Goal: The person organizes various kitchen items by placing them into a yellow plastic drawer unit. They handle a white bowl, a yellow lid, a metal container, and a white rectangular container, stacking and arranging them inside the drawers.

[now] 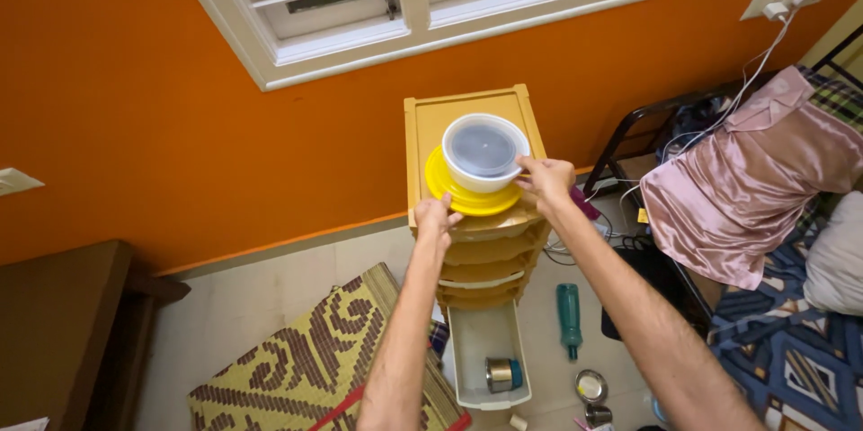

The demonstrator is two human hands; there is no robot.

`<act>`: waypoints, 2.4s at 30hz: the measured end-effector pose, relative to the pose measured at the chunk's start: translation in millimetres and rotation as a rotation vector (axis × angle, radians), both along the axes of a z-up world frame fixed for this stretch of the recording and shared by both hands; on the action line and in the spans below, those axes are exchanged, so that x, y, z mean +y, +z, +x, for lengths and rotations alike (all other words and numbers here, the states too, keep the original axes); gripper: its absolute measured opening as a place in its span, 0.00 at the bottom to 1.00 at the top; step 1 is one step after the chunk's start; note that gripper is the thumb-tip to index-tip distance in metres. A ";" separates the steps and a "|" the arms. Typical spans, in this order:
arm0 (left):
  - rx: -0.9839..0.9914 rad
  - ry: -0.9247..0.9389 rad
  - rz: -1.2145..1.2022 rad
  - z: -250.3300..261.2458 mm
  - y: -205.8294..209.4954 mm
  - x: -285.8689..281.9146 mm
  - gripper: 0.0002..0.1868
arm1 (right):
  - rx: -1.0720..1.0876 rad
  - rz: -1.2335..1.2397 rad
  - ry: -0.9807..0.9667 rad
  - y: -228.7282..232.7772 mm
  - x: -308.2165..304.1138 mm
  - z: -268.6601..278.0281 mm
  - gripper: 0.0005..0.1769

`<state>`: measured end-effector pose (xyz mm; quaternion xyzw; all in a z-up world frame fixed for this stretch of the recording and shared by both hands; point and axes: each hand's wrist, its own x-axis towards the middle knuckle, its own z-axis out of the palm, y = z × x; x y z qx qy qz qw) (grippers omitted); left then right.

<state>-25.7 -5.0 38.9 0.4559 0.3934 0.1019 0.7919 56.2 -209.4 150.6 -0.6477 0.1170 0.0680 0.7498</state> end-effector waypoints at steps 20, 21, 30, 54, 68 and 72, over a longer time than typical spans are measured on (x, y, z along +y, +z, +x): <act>-0.137 0.372 -0.012 -148.9 -3.5 86.7 0.08 | 0.131 0.054 -0.132 -57.1 -0.3 9.4 0.14; -0.138 0.369 -0.022 -153.2 -3.5 86.8 0.07 | 0.139 0.070 -0.116 -62.9 0.0 10.3 0.15; -0.200 0.233 -0.075 -196.5 18.8 49.9 0.05 | 0.056 -0.082 0.072 -29.6 -6.0 -76.9 0.17; 0.159 -0.209 -0.169 -376.2 -169.1 -96.7 0.13 | 0.530 -0.109 0.175 -260.2 -164.7 -328.1 0.13; 0.319 -0.134 0.041 -351.3 -478.2 -148.8 0.11 | 0.524 -0.105 -0.034 -561.8 -160.2 -350.7 0.09; 0.230 -0.102 0.185 -316.4 -567.0 -150.7 0.09 | 0.454 -0.096 -0.104 -652.8 -144.8 -326.0 0.10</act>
